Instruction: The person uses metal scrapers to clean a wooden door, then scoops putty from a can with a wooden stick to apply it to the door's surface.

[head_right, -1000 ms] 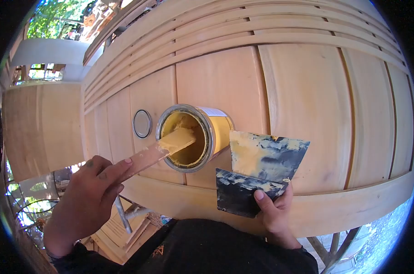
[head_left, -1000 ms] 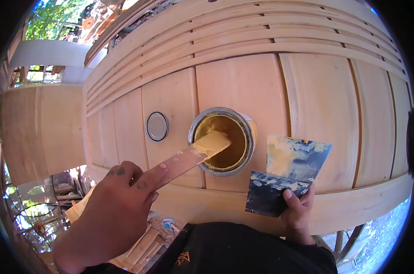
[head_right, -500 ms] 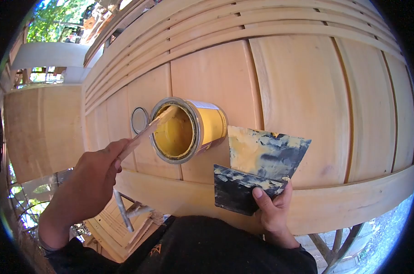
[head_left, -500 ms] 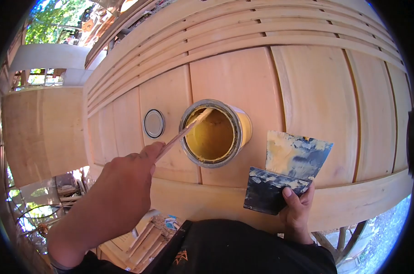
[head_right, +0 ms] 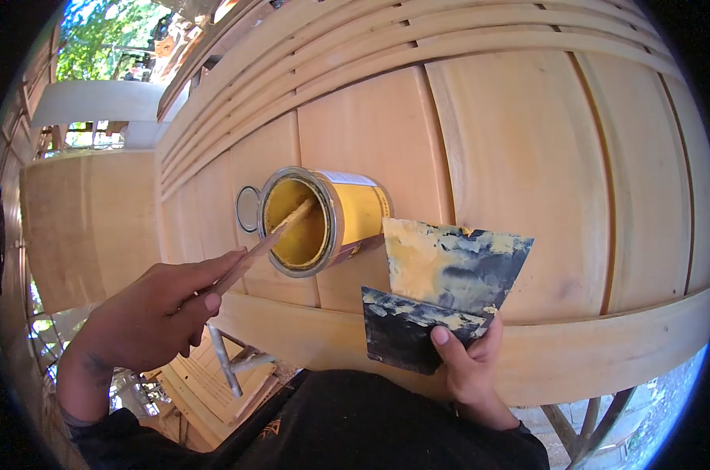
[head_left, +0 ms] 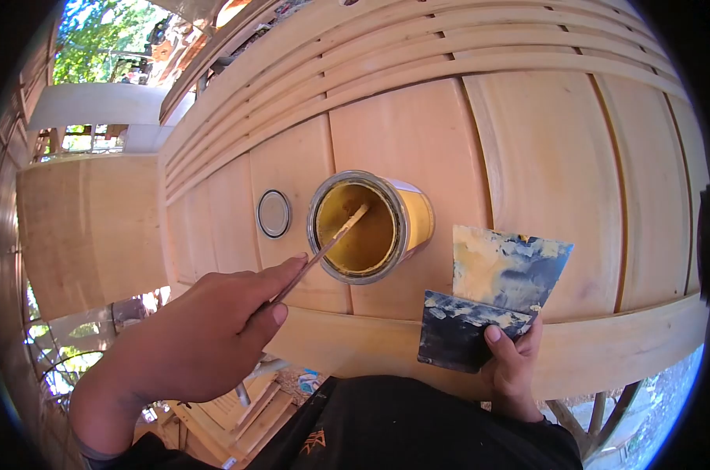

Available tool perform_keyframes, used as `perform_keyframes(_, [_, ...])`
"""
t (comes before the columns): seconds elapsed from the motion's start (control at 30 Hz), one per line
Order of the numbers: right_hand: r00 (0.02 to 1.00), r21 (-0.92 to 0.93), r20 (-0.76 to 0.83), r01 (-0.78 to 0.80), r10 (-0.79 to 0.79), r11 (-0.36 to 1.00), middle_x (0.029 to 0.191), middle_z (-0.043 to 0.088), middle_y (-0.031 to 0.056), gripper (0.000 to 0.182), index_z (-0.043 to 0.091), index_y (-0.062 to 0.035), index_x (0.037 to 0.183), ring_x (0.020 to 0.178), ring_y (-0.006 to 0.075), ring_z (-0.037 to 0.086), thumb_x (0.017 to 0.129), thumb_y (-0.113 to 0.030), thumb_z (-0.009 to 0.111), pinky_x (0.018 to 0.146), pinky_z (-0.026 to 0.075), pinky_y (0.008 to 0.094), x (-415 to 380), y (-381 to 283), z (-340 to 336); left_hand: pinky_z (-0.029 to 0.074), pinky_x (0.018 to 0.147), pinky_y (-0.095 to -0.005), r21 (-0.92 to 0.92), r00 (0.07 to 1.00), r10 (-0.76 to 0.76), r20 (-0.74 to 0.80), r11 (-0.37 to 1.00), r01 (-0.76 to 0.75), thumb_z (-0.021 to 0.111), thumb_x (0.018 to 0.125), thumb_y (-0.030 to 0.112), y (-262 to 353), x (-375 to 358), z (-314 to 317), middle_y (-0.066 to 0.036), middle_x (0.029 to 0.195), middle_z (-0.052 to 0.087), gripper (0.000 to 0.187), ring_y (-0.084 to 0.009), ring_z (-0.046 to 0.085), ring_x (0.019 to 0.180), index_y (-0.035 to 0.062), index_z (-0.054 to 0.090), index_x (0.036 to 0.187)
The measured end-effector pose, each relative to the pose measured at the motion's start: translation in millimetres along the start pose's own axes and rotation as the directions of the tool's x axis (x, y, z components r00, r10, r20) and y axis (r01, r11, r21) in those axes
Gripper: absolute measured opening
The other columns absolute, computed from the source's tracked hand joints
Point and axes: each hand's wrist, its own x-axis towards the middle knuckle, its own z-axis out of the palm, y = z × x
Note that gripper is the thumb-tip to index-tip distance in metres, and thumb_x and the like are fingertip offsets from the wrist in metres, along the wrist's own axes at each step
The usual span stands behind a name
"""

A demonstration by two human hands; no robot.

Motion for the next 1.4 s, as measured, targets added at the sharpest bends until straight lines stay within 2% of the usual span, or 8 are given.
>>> perform_keyframes(0.1, [1.000, 0.032, 0.014, 0.009, -0.010, 0.999, 0.115, 0.052, 0.0098, 0.050, 0.037, -0.0017, 0.123, 0.106, 0.0182, 0.050, 0.080, 0.003, 0.061, 0.095, 0.036, 0.0331, -0.8, -1.8, 1.8, 0.046, 0.073, -0.0385, 0.177, 0.981, 0.136, -0.139, 0.978, -0.111, 0.041, 0.090, 0.007, -2.9, 1.0, 11.6, -0.019, 0.078, 0.055, 0.043, -0.0308, 0.057, 0.073, 0.0012, 0.039, 0.132])
perform_keyframes(0.2, [0.999, 0.031, 0.027, 0.022, -0.023, 0.999, 0.115, 0.052, 0.0097, 0.049, 0.037, -0.0014, 0.123, 0.106, 0.0180, 0.050, 0.080, 0.003, 0.061, 0.095, 0.036, 0.0331, -0.2, -2.6, 1.2, 0.042, 0.078, -0.0440, 0.247, 0.995, 0.018, -0.094, 0.969, 0.006, 0.041, 0.089, 0.009, 11.9, 0.6, 13.5, -0.025, 0.082, 0.055, 0.042, -0.0396, 0.054, 0.078, -0.0004, 0.040, 0.131])
perform_keyframes(0.5, [1.000, 0.033, 0.017, 0.022, -0.023, 0.999, 0.116, 0.052, 0.0094, 0.051, 0.037, -0.0014, 0.123, 0.106, 0.0178, 0.050, 0.080, 0.003, 0.062, 0.095, 0.036, 0.0327, -1.0, -2.6, -0.6, 0.042, 0.073, -0.0467, 0.441, 0.999, 0.003, -0.038, 0.898, 0.014, 0.042, 0.086, 0.008, 26.1, 4.7, 15.5, -0.024, 0.070, 0.056, 0.044, -0.0383, 0.056, 0.071, -0.0065, 0.039, 0.127])
perform_keyframes(0.7, [1.000, 0.036, 0.013, 0.008, -0.009, 0.999, 0.115, 0.051, 0.0096, 0.051, 0.036, -0.0014, 0.124, 0.106, 0.0178, 0.050, 0.080, 0.003, 0.061, 0.095, 0.036, 0.0329, -1.2, -4.2, -0.2, 0.044, 0.067, -0.0461, 0.437, 0.998, -0.066, 0.009, 0.898, 0.056, 0.042, 0.086, 0.008, 43.6, 1.5, 3.3, -0.022, 0.066, 0.056, 0.041, -0.0378, 0.056, 0.067, -0.0040, 0.042, 0.125])
perform_keyframes(0.8, [1.000, 0.029, 0.013, 0.003, -0.003, 1.000, 0.116, 0.052, 0.0098, 0.051, 0.036, -0.0016, 0.124, 0.106, 0.0180, 0.050, 0.080, 0.003, 0.061, 0.095, 0.036, 0.0330, -1.2, -1.8, -2.2, 0.045, 0.065, -0.0453, 0.501, 0.999, -0.033, 0.014, 0.865, 0.021, 0.043, 0.087, 0.008, 46.2, -4.9, 0.0, -0.021, 0.067, 0.056, 0.040, -0.0366, 0.057, 0.065, -0.0031, 0.043, 0.125])
perform_keyframes(0.93, [1.000, 0.037, 0.019, -0.009, 0.008, 0.999, 0.116, 0.052, 0.0100, 0.051, 0.036, -0.0019, 0.124, 0.106, 0.0183, 0.050, 0.080, 0.004, 0.060, 0.095, 0.036, 0.0332, -0.5, -2.7, -0.2, 0.045, 0.063, -0.0448, 0.547, 0.995, -0.091, -0.028, 0.832, 0.092, 0.045, 0.086, 0.008, 62.0, -10.7, 3.4, -0.021, 0.067, 0.057, 0.041, -0.0352, 0.056, 0.062, -0.0031, 0.043, 0.125])
perform_keyframes(1.3, [1.000, 0.064, -0.013, -0.012, 0.013, 0.998, 0.116, 0.051, 0.0101, 0.051, 0.035, -0.0021, 0.124, 0.106, 0.0187, 0.050, 0.080, 0.004, 0.060, 0.095, 0.036, 0.0336, -1.2, -2.2, 0.5, 0.043, 0.062, -0.0470, 0.385, 0.999, -0.019, -0.044, 0.922, 0.035, 0.045, 0.084, 0.002, 34.7, -8.8, 1.3, -0.022, 0.067, 0.056, 0.042, -0.0400, 0.056, 0.063, -0.0035, 0.041, 0.125])
perform_keyframes(1.4, [1.000, 0.060, -0.013, -0.019, 0.020, 0.998, 0.116, 0.051, 0.0099, 0.050, 0.035, -0.0018, 0.124, 0.107, 0.0184, 0.049, 0.080, 0.003, 0.060, 0.096, 0.036, 0.0333, -1.1, -3.5, 0.8, 0.044, 0.063, -0.0468, 0.375, 0.989, 0.010, -0.150, 0.926, 0.048, 0.045, 0.084, 0.001, 25.0, -9.0, 3.9, -0.023, 0.076, 0.058, 0.042, -0.0409, 0.056, 0.067, -0.0020, 0.040, 0.126])
